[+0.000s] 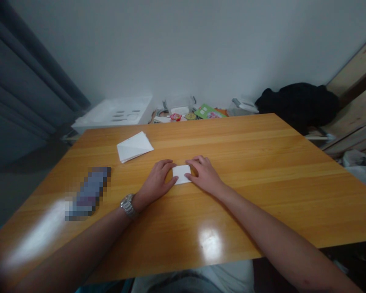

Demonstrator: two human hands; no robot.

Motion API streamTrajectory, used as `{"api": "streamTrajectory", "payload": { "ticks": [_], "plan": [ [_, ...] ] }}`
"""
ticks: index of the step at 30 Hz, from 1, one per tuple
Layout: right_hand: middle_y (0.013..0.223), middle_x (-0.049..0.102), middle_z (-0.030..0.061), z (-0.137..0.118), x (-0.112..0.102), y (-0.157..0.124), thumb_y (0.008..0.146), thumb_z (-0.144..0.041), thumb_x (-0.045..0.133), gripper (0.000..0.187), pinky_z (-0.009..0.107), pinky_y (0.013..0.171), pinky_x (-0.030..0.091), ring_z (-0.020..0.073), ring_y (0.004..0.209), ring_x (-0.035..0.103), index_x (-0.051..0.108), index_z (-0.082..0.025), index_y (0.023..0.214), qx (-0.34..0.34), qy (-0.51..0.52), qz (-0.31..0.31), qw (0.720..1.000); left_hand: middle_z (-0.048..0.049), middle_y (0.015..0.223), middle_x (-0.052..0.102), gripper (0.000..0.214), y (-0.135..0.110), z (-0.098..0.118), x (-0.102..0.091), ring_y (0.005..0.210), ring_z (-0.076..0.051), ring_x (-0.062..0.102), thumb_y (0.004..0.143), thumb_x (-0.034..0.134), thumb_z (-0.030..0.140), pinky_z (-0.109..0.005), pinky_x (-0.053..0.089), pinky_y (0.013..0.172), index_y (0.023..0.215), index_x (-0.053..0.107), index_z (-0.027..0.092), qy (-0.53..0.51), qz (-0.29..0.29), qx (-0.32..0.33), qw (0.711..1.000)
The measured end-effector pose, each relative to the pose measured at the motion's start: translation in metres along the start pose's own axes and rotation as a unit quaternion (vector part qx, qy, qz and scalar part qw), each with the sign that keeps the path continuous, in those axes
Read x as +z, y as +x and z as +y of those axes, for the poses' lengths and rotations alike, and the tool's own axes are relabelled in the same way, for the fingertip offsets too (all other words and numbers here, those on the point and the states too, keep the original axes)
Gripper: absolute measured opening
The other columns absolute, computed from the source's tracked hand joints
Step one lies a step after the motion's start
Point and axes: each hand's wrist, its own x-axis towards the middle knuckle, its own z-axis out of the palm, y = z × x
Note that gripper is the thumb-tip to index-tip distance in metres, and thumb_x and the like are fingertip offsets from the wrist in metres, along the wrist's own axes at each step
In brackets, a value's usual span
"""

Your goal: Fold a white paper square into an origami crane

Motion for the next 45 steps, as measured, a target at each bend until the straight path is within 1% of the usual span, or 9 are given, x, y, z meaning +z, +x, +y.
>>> {"api": "streamTrajectory", "payload": {
  "ticks": [5, 10, 12, 15, 22, 27, 34, 39, 45],
  "plan": [
    [0.118, 0.057, 0.0117, 0.003, 0.003, -0.001, 0.086, -0.033, 0.071, 0.032, 0.046, 0.102, 0.042, 0.0287, 0.113, 0.053, 0.066, -0.021, 0.115, 0.001, 0.003, 0.0, 1.0, -0.007, 0.112, 0.063, 0.027, 0.003, 0.006, -0.008, 0.108, -0.025, 0.056, 0.092, 0.061, 0.025, -0.042, 0.046, 0.098, 0.118, 0.058, 0.02, -0.051, -0.02, 0.005, 0.998],
    [0.106, 0.064, 0.0078, -0.009, -0.007, -0.001, 0.087, -0.03, 0.068, 0.016, 0.041, 0.092, 0.044, 0.0259, 0.103, 0.055, 0.065, -0.021, 0.101, 0.015, 0.054, -0.006, 0.998, -0.0032, 0.103, 0.067, 0.017, 0.002, 0.009, -0.011, 0.095, -0.019, 0.062, 0.095, 0.056, 0.022, -0.034, 0.05, 0.088, 0.112, 0.06, 0.021, -0.154, -0.025, -0.026, 0.987],
    [0.091, 0.065, 0.0039, -0.016, -0.011, -0.002, 0.088, -0.03, 0.065, 0.013, 0.035, 0.08, 0.045, 0.0219, 0.088, 0.057, 0.063, -0.022, 0.098, 0.049, 0.105, -0.023, 0.993, -0.0025, 0.103, 0.067, 0.016, 0.0, 0.011, -0.011, 0.093, -0.017, 0.064, 0.096, 0.056, 0.024, -0.031, 0.052, 0.086, 0.111, 0.061, 0.021, -0.208, -0.011, -0.043, 0.977],
    [0.084, 0.064, 0.0012, -0.023, -0.015, -0.005, 0.091, -0.036, 0.061, 0.017, 0.03, 0.067, 0.044, 0.0176, 0.074, 0.057, 0.062, -0.021, 0.099, 0.093, 0.2, -0.04, 0.975, -0.0027, 0.103, 0.067, 0.019, -0.003, 0.016, -0.009, 0.089, -0.014, 0.066, 0.095, 0.059, 0.026, -0.028, 0.054, 0.083, 0.113, 0.061, 0.021, -0.29, 0.011, -0.079, 0.954],
    [0.081, 0.063, 0.0007, -0.024, -0.014, -0.007, 0.091, -0.041, 0.062, 0.021, 0.028, 0.064, 0.042, 0.0167, 0.072, 0.056, 0.063, -0.02, 0.094, 0.107, 0.249, -0.014, 0.962, -0.0041, 0.098, 0.065, 0.024, -0.003, 0.024, -0.004, 0.085, -0.013, 0.066, 0.089, 0.067, 0.027, -0.024, 0.056, 0.076, 0.109, 0.059, 0.018, -0.397, 0.034, -0.133, 0.908],
    [0.082, 0.063, 0.0015, -0.025, -0.014, -0.007, 0.09, -0.04, 0.062, 0.021, 0.028, 0.064, 0.043, 0.0166, 0.072, 0.056, 0.064, -0.02, 0.097, 0.111, 0.27, -0.014, 0.956, -0.0051, 0.097, 0.064, 0.028, -0.003, 0.024, -0.004, 0.085, -0.013, 0.066, 0.086, 0.071, 0.03, -0.024, 0.056, 0.077, 0.109, 0.06, 0.017, -0.42, 0.049, -0.147, 0.894],
    [0.081, 0.063, 0.0016, -0.028, -0.015, -0.007, 0.09, -0.039, 0.062, 0.021, 0.027, 0.063, 0.043, 0.0165, 0.071, 0.056, 0.065, -0.02, 0.098, 0.114, 0.278, -0.012, 0.954, -0.006, 0.094, 0.067, 0.026, -0.001, 0.029, -0.01, 0.088, -0.016, 0.067, 0.089, 0.066, 0.036, -0.028, 0.058, 0.078, 0.105, 0.062, 0.017, -0.392, 0.07, -0.154, 0.905],
    [0.082, 0.064, 0.0019, -0.029, -0.015, -0.007, 0.09, -0.038, 0.062, 0.02, 0.027, 0.065, 0.044, 0.0164, 0.073, 0.057, 0.065, -0.019, 0.098, 0.109, 0.288, -0.015, 0.951, -0.005, 0.09, 0.069, 0.023, -0.001, 0.03, -0.011, 0.083, -0.016, 0.068, 0.088, 0.068, 0.036, -0.026, 0.058, 0.073, 0.101, 0.065, 0.017, -0.389, 0.074, -0.16, 0.904],
    [0.081, 0.063, 0.0015, -0.029, -0.016, -0.006, 0.09, -0.038, 0.062, 0.02, 0.027, 0.064, 0.043, 0.0162, 0.072, 0.056, 0.065, -0.019, 0.098, 0.108, 0.284, -0.016, 0.953, -0.0056, 0.091, 0.071, 0.024, 0.0, 0.031, -0.012, 0.083, -0.016, 0.069, 0.087, 0.07, 0.036, -0.028, 0.058, 0.074, 0.099, 0.066, 0.016, -0.393, 0.081, -0.173, 0.9]
  ]
}}
